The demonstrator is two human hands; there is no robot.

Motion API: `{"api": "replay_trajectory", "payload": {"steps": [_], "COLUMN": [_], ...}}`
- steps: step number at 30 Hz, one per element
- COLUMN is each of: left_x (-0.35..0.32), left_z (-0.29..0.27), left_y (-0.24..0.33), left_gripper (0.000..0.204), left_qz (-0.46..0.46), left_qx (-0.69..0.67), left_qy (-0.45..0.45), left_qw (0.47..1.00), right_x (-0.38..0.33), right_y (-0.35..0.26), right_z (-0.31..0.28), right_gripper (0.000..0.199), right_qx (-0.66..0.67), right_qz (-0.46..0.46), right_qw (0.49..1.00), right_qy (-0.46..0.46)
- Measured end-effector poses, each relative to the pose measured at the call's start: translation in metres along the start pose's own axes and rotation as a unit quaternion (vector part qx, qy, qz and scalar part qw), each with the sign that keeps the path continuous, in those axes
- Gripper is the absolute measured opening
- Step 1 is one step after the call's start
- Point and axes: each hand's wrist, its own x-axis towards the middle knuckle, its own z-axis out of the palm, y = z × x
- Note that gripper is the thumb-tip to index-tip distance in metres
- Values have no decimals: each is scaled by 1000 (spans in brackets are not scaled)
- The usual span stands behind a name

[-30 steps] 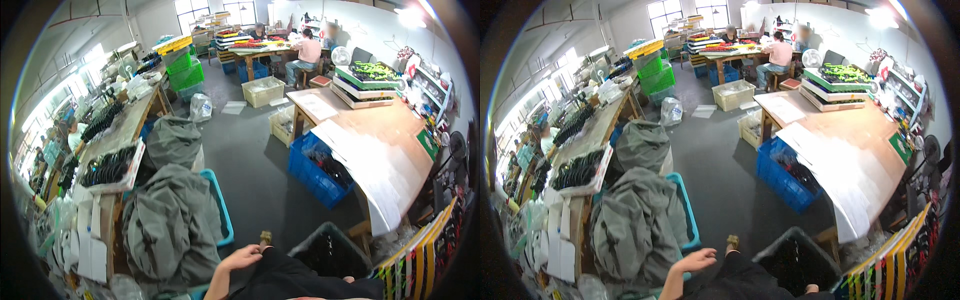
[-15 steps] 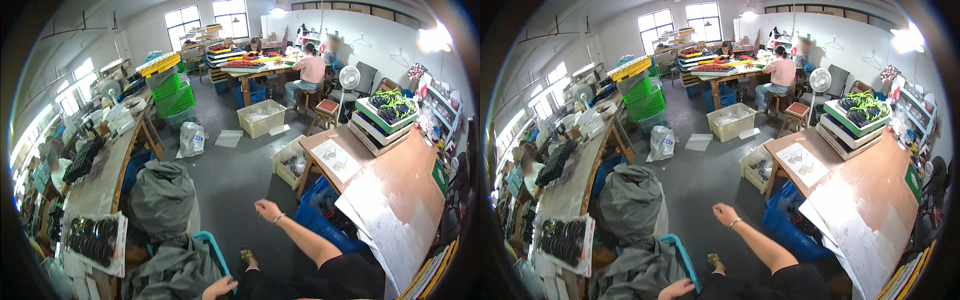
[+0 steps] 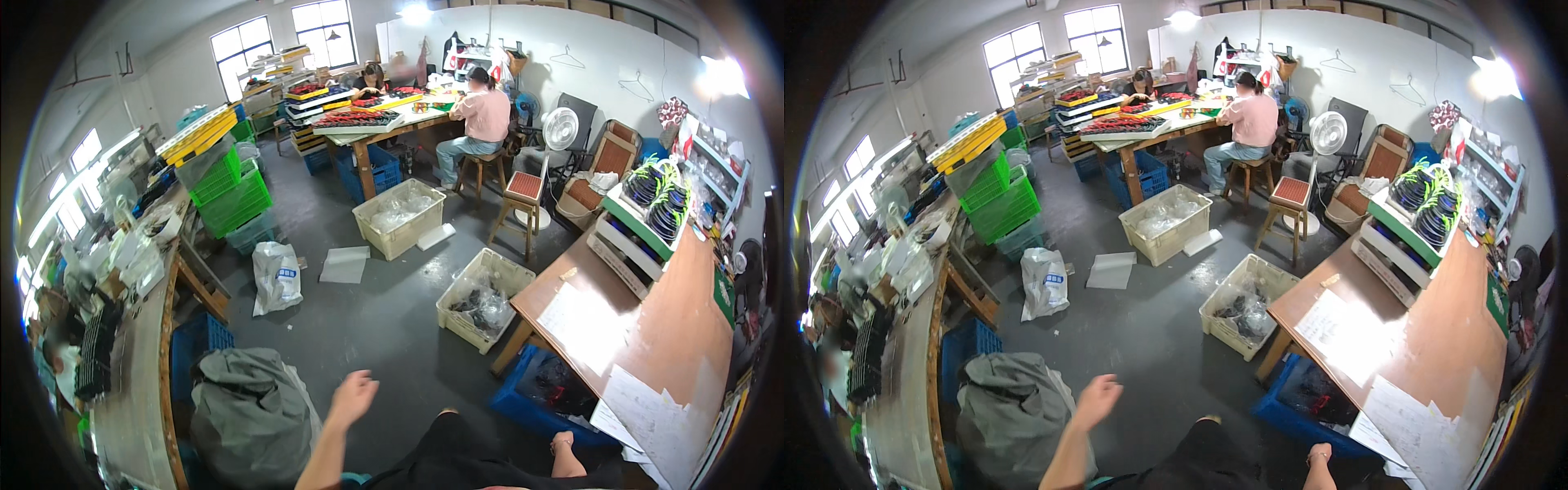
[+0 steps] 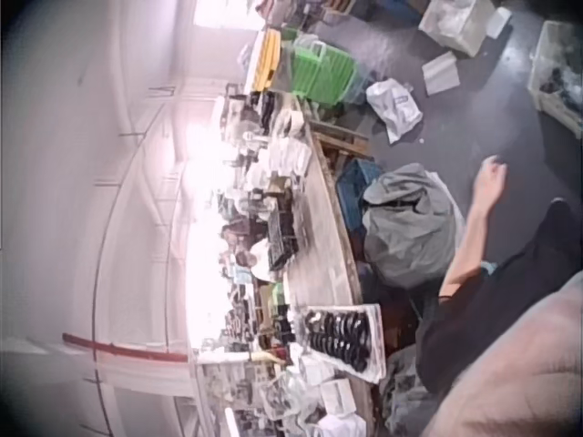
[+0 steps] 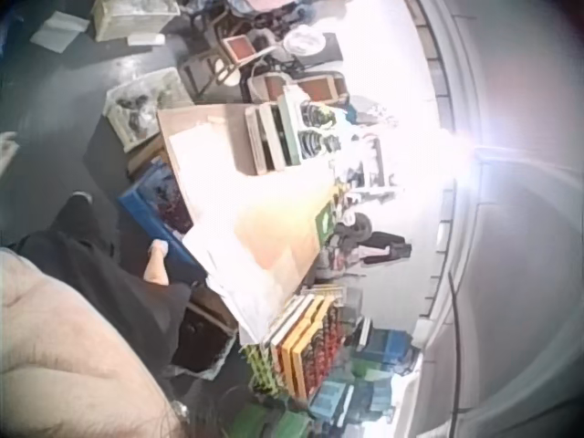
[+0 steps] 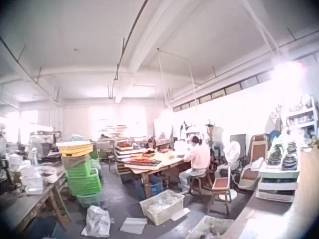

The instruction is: The person assembles sunglasses by inserting small metal pins into the frame using a hammer and a blue-handled tool. They repeatedly tap the pins into place, inspect the fit, and then move a tray of assembled units to a nearby table.

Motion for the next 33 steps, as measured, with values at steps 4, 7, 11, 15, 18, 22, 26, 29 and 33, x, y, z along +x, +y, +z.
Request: {"api": "replay_trajectory", "payload": {"steps": [4, 7, 11, 15, 18, 22, 26, 29, 33], "left_x": [135, 222, 316, 359, 358, 400, 523, 659, 826], "left_z": [67, 52, -48, -130, -150, -190, -268, -321, -345], "left_y": [15, 17, -11, -62, -146, -248, -246, -215, -163], "left_gripper": [44, 49, 44, 36, 26, 18, 21, 29, 33], "left_qz": [249, 122, 61, 5, -172, -206, -310, -222, -158], "left_qx": [35, 2, 272, -70, -352, -577, -582, -527, -381], "left_qy": [-355, -421, -127, 153, 224, 213, 406, 315, 172], "left_qw": [900, 899, 952, 986, 892, 761, 633, 758, 894], "right_x": [51, 123, 79, 85, 81, 73, -24, -11, 2], "right_y": [-68, -180, -450, -684, -830, -956, -983, -1026, -1086], "right_z": [77, 120, 136, 134, 188, 313, 377, 384, 363], "right_gripper": [43, 30, 25, 28, 26, 20, 34, 34, 31], "right_qx": [-669, -168, -269, -231, -217, 16, -472, -479, -162], "right_qz": [-282, -238, -340, -413, -456, -430, -524, -475, -413], "right_qw": [669, 917, 900, 875, 853, 903, 682, 688, 893], "right_qy": [-160, -273, -48, 106, 134, -16, -193, -266, -72]}}
